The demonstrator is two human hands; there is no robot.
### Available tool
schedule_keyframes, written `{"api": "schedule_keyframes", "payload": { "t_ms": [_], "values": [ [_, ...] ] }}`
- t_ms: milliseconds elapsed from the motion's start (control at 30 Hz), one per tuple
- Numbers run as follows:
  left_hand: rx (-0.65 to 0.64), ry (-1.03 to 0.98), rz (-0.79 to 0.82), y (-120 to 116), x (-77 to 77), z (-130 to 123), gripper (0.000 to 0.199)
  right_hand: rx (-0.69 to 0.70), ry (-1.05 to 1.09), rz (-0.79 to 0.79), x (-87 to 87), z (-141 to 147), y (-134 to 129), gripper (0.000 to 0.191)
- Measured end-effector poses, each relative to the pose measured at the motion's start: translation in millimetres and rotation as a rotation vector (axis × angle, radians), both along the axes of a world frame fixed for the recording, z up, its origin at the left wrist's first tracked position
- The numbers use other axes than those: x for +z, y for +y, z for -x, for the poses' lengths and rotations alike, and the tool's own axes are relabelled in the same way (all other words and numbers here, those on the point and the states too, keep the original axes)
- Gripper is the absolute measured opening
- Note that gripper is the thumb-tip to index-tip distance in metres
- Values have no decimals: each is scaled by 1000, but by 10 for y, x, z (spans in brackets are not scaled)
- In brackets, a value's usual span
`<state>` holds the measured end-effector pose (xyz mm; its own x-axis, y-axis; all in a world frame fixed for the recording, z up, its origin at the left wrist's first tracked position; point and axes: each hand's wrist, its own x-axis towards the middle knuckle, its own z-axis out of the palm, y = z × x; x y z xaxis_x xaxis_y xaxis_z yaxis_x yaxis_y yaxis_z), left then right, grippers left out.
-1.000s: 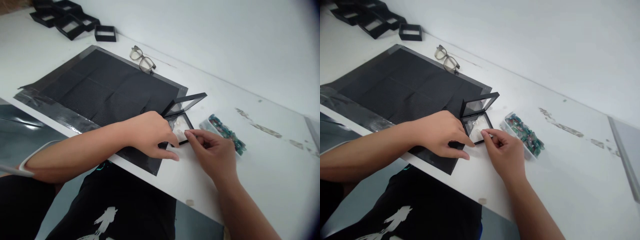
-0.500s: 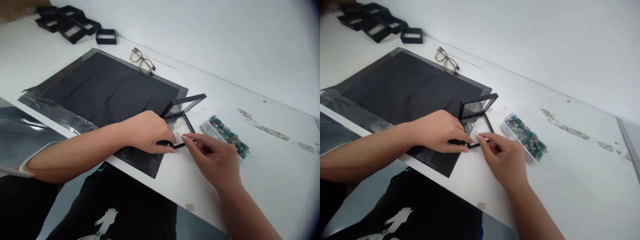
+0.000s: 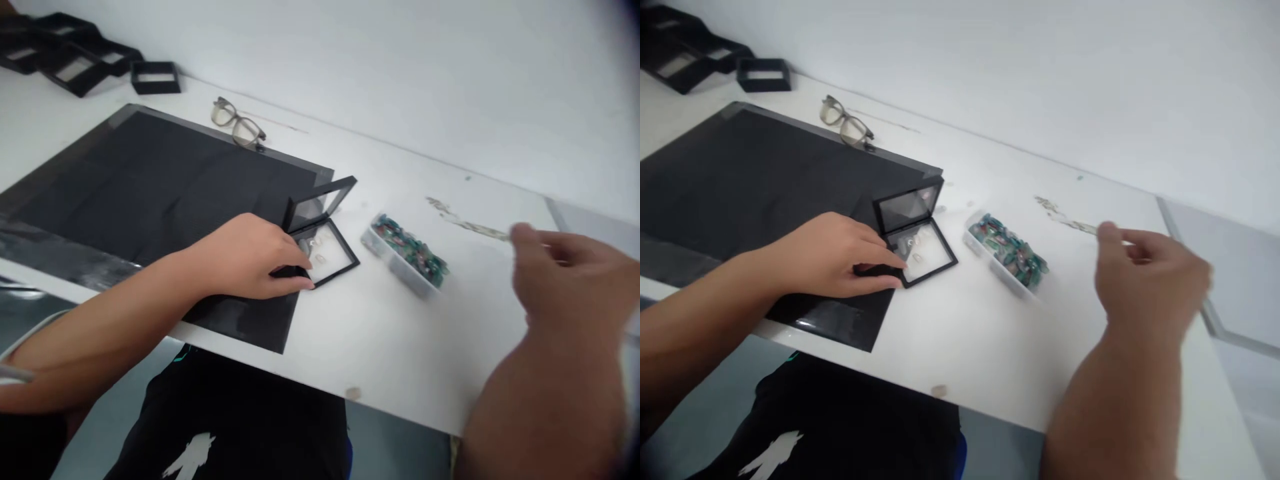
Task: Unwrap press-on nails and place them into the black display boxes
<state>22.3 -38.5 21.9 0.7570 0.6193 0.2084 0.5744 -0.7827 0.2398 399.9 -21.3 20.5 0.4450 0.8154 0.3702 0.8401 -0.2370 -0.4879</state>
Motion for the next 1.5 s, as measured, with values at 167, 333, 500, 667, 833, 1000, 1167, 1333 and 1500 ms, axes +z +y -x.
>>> {"api": "schedule_keyframes", "payload": {
  "t_ms": [167,333,500,667,833,1000,1167,1333,1500],
  "values": [
    [66,35,-80,30,-23,34,27,-40,174,216,96,225,-72,39],
    [52,-62,-232,12,-40,11,23,91,240,339,178,432,-148,39],
    [-133,-188,-402,-75,-24,-138,11,285,225,404,153,459,-157,26],
    [-229,-295,-458,-130,-18,-196,12,357,190,317,133,401,-166,22],
    [-179,-346,-503,-120,-22,-173,12,432,183,208,260,247,-282,24],
    [-246,-408,-552,-108,-35,-218,26,772,269,139,335,223,-380,13],
    [-311,-498,-573,-153,-32,-223,46,1019,304,162,388,468,-434,4],
    [-311,-506,-608,-213,-16,-168,57,1073,381,161,412,545,-460,10],
    [-521,-289,-664,-315,83,-251,39,1096,369,222,420,504,-456,10]
  ]
}}
